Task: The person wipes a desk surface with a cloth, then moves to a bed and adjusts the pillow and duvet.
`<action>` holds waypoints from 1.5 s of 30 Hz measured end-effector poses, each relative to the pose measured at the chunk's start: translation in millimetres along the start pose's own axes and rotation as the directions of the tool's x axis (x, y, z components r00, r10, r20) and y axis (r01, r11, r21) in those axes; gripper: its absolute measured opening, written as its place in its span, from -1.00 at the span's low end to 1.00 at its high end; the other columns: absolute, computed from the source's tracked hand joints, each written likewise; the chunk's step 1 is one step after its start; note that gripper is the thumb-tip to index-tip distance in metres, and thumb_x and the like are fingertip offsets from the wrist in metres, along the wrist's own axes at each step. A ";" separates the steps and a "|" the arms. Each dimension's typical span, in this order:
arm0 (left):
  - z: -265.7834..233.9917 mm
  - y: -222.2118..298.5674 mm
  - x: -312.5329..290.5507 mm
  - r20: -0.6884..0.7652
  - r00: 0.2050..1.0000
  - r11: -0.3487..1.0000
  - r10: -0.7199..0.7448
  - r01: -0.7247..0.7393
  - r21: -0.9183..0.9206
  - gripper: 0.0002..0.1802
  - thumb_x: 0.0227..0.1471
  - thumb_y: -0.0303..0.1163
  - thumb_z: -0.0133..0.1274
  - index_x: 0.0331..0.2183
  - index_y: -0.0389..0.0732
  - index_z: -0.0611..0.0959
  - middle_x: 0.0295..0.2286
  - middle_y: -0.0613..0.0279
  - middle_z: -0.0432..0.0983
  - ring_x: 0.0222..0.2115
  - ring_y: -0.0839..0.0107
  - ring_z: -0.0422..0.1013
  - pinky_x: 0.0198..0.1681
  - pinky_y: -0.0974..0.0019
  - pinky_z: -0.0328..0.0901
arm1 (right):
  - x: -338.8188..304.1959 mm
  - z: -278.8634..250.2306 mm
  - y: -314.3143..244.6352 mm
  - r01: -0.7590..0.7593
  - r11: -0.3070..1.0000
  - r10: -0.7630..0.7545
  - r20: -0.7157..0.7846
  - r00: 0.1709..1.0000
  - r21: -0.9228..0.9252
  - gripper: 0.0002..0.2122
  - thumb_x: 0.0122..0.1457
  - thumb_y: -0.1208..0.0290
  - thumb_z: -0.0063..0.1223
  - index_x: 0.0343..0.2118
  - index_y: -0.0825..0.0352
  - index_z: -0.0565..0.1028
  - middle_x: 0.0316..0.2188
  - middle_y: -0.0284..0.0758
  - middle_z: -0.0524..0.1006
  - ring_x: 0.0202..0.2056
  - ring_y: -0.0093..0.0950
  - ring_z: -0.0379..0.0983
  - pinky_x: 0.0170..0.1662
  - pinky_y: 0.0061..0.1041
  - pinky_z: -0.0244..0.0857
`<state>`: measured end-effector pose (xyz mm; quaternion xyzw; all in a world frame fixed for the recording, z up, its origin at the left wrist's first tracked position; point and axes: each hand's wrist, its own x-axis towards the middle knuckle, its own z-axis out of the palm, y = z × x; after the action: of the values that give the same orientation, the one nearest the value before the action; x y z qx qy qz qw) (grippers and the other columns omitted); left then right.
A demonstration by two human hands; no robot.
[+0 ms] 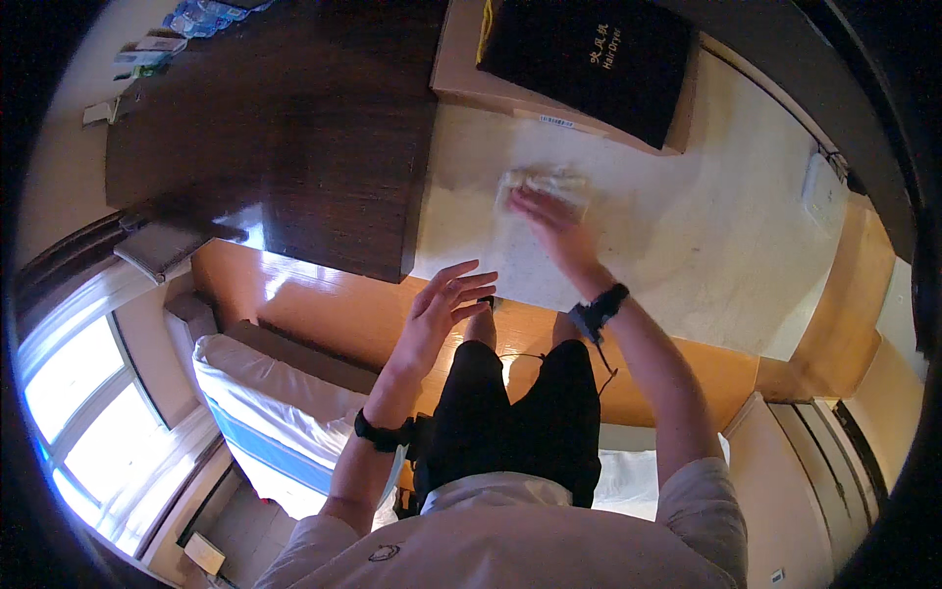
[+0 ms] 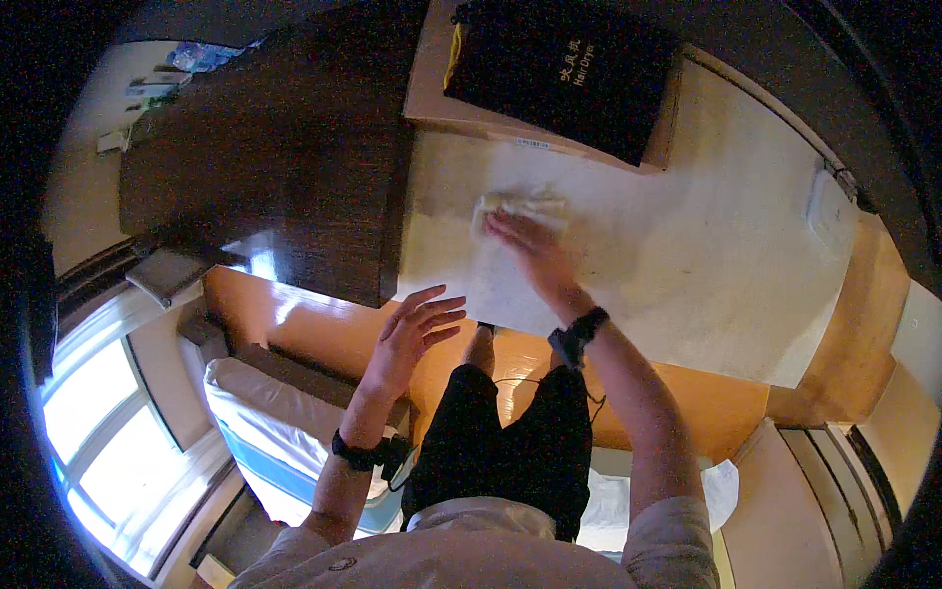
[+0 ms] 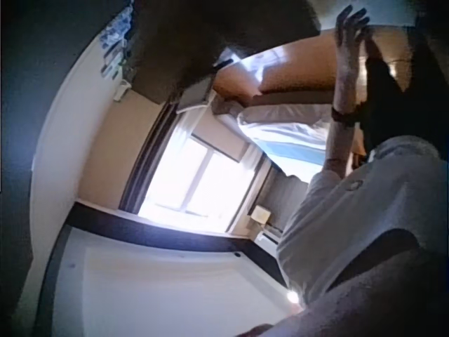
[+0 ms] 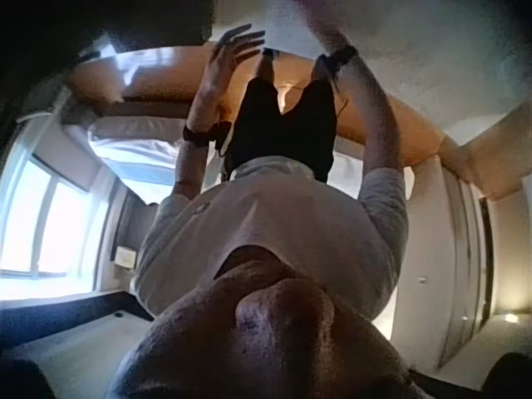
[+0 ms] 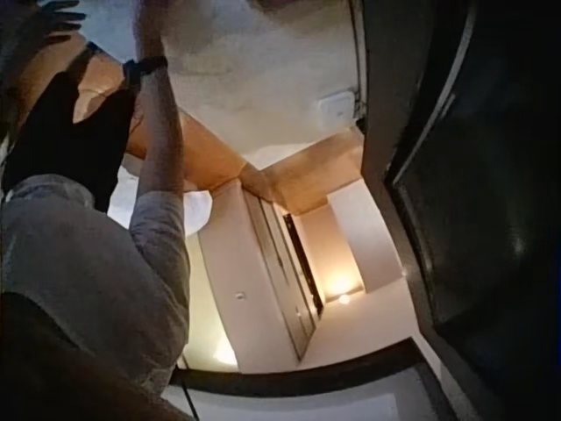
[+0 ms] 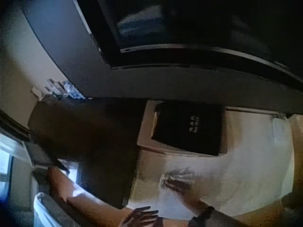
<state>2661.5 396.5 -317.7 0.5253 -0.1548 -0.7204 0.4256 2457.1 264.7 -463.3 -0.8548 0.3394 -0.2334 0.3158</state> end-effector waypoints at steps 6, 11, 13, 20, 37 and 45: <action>-10.8 2.9 2.9 0.055 0.998 1.000 0.009 -0.010 0.010 -0.43 0.30 -0.04 -0.21 0.16 -0.21 0.32 0.08 -0.08 0.39 0.09 0.11 0.35 0.16 0.06 0.23 | -91.6 27.6 -59.5 -0.046 0.984 0.017 0.167 0.986 0.171 -0.60 0.10 0.58 0.01 0.04 0.25 0.49 0.08 -0.31 0.47 0.14 -0.33 0.36 0.20 -0.34 0.26; 3.4 8.4 5.0 0.087 0.996 0.999 0.024 -0.028 0.042 -0.51 0.32 -0.08 -0.22 0.13 -0.16 0.39 0.05 0.01 0.43 0.08 0.18 0.37 0.16 0.08 0.23 | -157.4 7.4 -100.0 -0.074 0.968 -0.028 0.395 0.918 0.239 -0.57 0.13 0.54 -0.07 0.10 0.16 0.43 0.16 -0.38 0.40 0.16 -0.40 0.34 0.21 -0.43 0.28; 7.8 7.6 6.4 0.075 0.997 0.999 0.010 -0.013 0.043 -0.52 0.32 -0.09 -0.22 0.13 -0.16 0.39 0.05 0.01 0.43 0.08 0.18 0.37 0.16 0.08 0.24 | -169.6 -11.5 -110.5 -0.116 0.966 0.007 0.422 0.907 0.232 -0.56 0.12 0.56 -0.07 0.11 0.20 0.41 0.16 -0.35 0.39 0.16 -0.40 0.33 0.21 -0.45 0.27; 16.9 0.4 7.5 0.037 0.999 0.999 0.002 -0.003 0.044 -0.51 0.32 -0.08 -0.23 0.13 -0.16 0.39 0.05 0.00 0.43 0.08 0.17 0.37 0.16 0.07 0.23 | -131.6 -71.0 -74.5 -0.179 0.954 0.147 0.148 0.978 0.241 -0.55 0.09 0.64 0.00 0.10 0.25 0.42 0.16 -0.24 0.40 0.17 -0.36 0.33 0.22 -0.43 0.26; 12.3 -13.9 5.3 -0.033 0.999 0.999 0.000 0.001 0.032 -0.44 0.27 -0.03 -0.20 0.15 -0.18 0.34 0.07 -0.07 0.39 0.08 0.10 0.36 0.15 0.04 0.25 | -41.4 -74.8 40.2 -0.178 0.984 0.179 -0.075 0.981 0.025 -0.61 0.16 0.64 -0.01 0.05 0.16 0.50 0.11 -0.33 0.46 0.15 -0.34 0.35 0.21 -0.37 0.24; 13.5 -17.6 28.0 0.057 0.997 0.998 -0.045 0.043 0.036 -0.53 0.30 -0.13 -0.19 0.12 -0.18 0.39 0.04 -0.02 0.44 0.06 0.17 0.38 0.15 0.08 0.24 | -158.9 -25.5 -49.3 -0.243 0.912 0.176 0.219 0.960 0.330 -0.63 0.22 0.55 -0.09 0.10 0.18 0.42 0.17 -0.30 0.39 0.17 -0.29 0.31 0.25 -0.34 0.17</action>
<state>2639.1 382.2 -341.6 0.5149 -0.1677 -0.7418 0.3957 2357.8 398.6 -440.6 -0.7603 0.3510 -0.1751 0.5178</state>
